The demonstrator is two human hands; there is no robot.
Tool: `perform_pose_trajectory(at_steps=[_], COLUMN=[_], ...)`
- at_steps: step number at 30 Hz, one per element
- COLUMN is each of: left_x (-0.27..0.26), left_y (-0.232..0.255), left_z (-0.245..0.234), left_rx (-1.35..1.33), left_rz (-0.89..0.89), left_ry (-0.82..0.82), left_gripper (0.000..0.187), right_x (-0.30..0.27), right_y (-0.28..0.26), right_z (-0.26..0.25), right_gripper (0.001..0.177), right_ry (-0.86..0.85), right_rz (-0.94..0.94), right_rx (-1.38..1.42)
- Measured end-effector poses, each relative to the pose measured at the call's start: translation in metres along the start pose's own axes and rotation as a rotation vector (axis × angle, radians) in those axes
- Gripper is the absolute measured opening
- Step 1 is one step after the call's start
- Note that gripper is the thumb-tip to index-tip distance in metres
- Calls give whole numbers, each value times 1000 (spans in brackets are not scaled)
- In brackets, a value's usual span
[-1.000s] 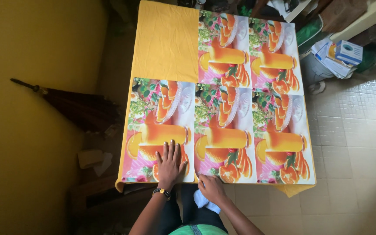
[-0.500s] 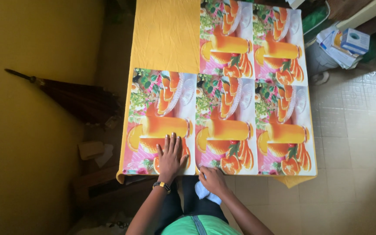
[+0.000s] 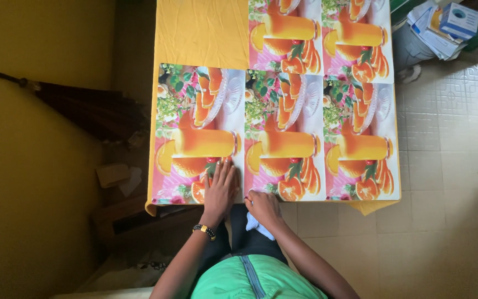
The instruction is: The person cleans and arranges placemats on tables by wiping them with a cloth and aligning them by hand.
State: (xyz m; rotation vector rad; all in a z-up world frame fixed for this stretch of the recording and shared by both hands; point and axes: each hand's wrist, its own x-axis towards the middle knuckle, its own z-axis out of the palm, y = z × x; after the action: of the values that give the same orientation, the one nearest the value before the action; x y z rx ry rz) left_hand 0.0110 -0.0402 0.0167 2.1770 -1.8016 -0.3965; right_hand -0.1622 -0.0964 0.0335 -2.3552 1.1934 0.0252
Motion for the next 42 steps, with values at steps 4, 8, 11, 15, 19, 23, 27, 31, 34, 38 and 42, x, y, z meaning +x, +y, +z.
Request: perform_pose_trajectory(at_steps=[4, 8, 11, 15, 19, 23, 27, 31, 34, 38, 42], left_x=[-5, -3, -3, -4, -2, -2, -1, -1, 0, 5, 7], left_y=[10, 14, 14, 10, 2, -2, -4, -5, -1, 6, 14], left_z=[-8, -13, -13, -13, -16, -12, -9, -10, -16, -31, -32], left_rx=[-57, -42, 2, -18, -33, -54, -72, -83, -85, -10, -146], left_rz=[-17, -43, -30, -16, 9, 22, 27, 47, 32, 5, -2], left_ry=[-61, -157, -158, -188, -269, -236, -239, -175, -193, -338, -226], left_gripper=[80, 93, 98, 104, 115, 117, 115, 117, 119, 125, 107], right_x=[4, 26, 57, 96, 91, 73, 32, -7, -22, -2, 49], right_y=[3, 38, 54, 45, 38, 40, 25, 12, 15, 46, 91], right_z=[-18, -60, -88, -77, -34, -9, 0, 0, -7, -29, -57], right_gripper=[19, 22, 23, 39, 59, 52, 46, 42, 42, 42, 43], right_ry=[-205, -58, 288, 435, 443, 457, 344, 263, 183, 121, 430], right_rz=[201, 183, 167, 139, -37, -184, -256, -297, -391, -348, 24], right_rx=[41, 408, 481, 151, -67, -33, -77, -139, -85, 79, 366])
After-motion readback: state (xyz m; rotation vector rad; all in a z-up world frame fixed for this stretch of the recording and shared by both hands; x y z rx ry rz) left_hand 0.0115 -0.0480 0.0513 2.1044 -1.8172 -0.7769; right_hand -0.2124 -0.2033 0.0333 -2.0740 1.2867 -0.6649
